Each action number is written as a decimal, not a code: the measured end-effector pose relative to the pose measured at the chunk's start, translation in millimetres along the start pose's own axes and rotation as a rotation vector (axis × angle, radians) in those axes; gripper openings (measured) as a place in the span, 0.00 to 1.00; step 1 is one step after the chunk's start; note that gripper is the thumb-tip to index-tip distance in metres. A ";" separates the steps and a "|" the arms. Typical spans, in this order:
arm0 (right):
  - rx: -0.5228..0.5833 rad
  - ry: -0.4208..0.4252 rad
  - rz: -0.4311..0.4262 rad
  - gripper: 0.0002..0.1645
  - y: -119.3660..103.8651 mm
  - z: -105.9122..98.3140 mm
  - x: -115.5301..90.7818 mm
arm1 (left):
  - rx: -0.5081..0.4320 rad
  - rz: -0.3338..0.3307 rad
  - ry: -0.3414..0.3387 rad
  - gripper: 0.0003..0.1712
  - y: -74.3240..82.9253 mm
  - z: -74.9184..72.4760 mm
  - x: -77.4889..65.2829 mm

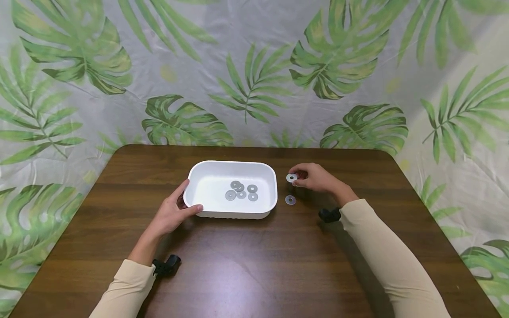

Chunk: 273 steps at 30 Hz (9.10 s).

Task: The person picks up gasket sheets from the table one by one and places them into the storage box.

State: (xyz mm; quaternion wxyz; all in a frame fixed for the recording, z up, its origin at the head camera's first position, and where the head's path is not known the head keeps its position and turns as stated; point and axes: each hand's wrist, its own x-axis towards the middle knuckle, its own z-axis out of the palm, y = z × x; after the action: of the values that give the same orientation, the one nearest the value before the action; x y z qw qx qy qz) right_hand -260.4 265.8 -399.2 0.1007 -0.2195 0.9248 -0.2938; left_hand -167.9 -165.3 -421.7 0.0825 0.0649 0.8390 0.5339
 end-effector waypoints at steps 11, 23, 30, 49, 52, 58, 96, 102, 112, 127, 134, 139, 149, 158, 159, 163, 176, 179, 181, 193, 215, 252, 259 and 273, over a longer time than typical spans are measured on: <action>0.070 0.047 -0.081 0.22 -48.4 -25.5 3.4 | -0.020 0.004 -0.008 0.55 -2.2 -0.3 -0.5; 0.032 -0.026 -0.144 0.22 -93.1 -16.3 22.9 | -0.023 0.015 -0.006 0.55 -2.6 1.0 -0.5; 0.013 -0.051 -0.197 0.21 -111.8 -5.8 39.0 | -0.035 0.013 -0.007 0.55 -1.2 0.3 -0.6; 0.070 -0.120 -0.213 0.23 -130.6 35.1 71.2 | -0.035 0.013 0.002 0.55 -4.8 -0.6 -1.0; 0.087 -0.126 -0.209 0.23 -133.5 40.8 75.9 | -0.034 0.010 0.000 0.55 -5.1 -0.8 -0.7; 0.131 -0.141 -0.193 0.24 -140.8 48.9 84.4 | -0.033 0.010 -0.003 0.55 -4.1 0.0 0.2; 0.073 -0.110 -0.163 0.28 -149.9 49.3 81.4 | -0.023 0.045 -0.002 0.54 -5.0 -0.6 1.3; 0.035 -0.060 -0.222 0.24 -140.6 30.0 55.5 | -0.022 0.038 -0.001 0.54 -2.1 -0.3 0.7; 0.099 0.081 -0.224 0.20 -96.5 4.6 -9.9 | -0.027 0.027 -0.003 0.54 -1.6 0.0 0.1; 0.004 0.067 -0.125 0.19 -33.0 15.0 -45.1 | -0.026 0.020 -0.002 0.54 -0.1 -0.9 -1.0; -0.055 0.069 -0.038 0.19 -5.6 24.3 -42.9 | -0.023 0.008 -0.009 0.54 -1.6 1.3 -1.3; -0.059 0.050 -0.019 0.19 4.6 28.8 -42.3 | -0.037 0.015 -0.008 0.54 -0.5 1.1 -2.1; -0.055 -0.001 -0.074 0.20 1.6 38.5 -35.5 | -0.041 0.019 -0.006 0.54 0.1 0.2 -1.8; -0.088 -0.016 -0.087 0.19 -0.2 42.4 -32.2 | -0.039 0.021 -0.004 0.54 -0.4 -0.2 -1.9; -0.098 -0.016 -0.084 0.19 0.4 43.1 -31.1 | -0.039 0.021 -0.005 0.54 -0.4 -0.5 -1.9; -0.160 -0.015 -0.086 0.15 0.6 44.6 -26.8 | -0.041 0.025 -0.005 0.55 -0.4 -0.7 -1.5; -0.218 -0.061 -0.038 0.14 -9.9 41.8 -21.2 | -0.053 0.023 -0.005 0.54 -1.4 0.0 -1.3; -0.171 -0.052 -0.022 0.14 -9.5 42.0 -22.9 | -0.065 0.023 -0.009 0.54 -0.2 0.2 -2.2; -0.141 -0.044 -0.015 0.14 -8.8 42.3 -24.2 | -0.068 0.023 -0.009 0.54 -0.2 -0.1 -2.4; -0.108 -0.035 -0.001 0.15 -2.5 46.7 -26.3 | -0.068 0.025 -0.004 0.54 -2.6 1.3 -1.4; -0.118 -0.077 -0.039 0.19 -2.8 42.8 -28.2 | -0.031 0.009 -0.004 0.55 0.0 -0.2 -2.1; 0.077 0.028 -0.043 0.21 -28.7 -2.4 -15.4 | -0.057 0.018 -0.004 0.54 -1.8 0.1 -1.7; 0.061 0.026 -0.082 0.21 -49.0 -8.5 -9.0 | -0.110 0.017 0.000 0.54 -2.0 1.4 -1.2; -0.013 -0.085 -0.124 0.21 -104.8 1.9 34.3 | -0.071 0.023 0.004 0.54 -5.3 1.4 -1.1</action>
State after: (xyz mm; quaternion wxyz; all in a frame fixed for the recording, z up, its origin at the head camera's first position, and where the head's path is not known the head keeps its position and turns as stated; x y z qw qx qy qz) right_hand -253.8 172.3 -341.1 0.1200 -0.2893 0.9063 -0.2837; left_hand -166.7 -166.5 -427.0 0.0768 0.0705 0.8187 0.5646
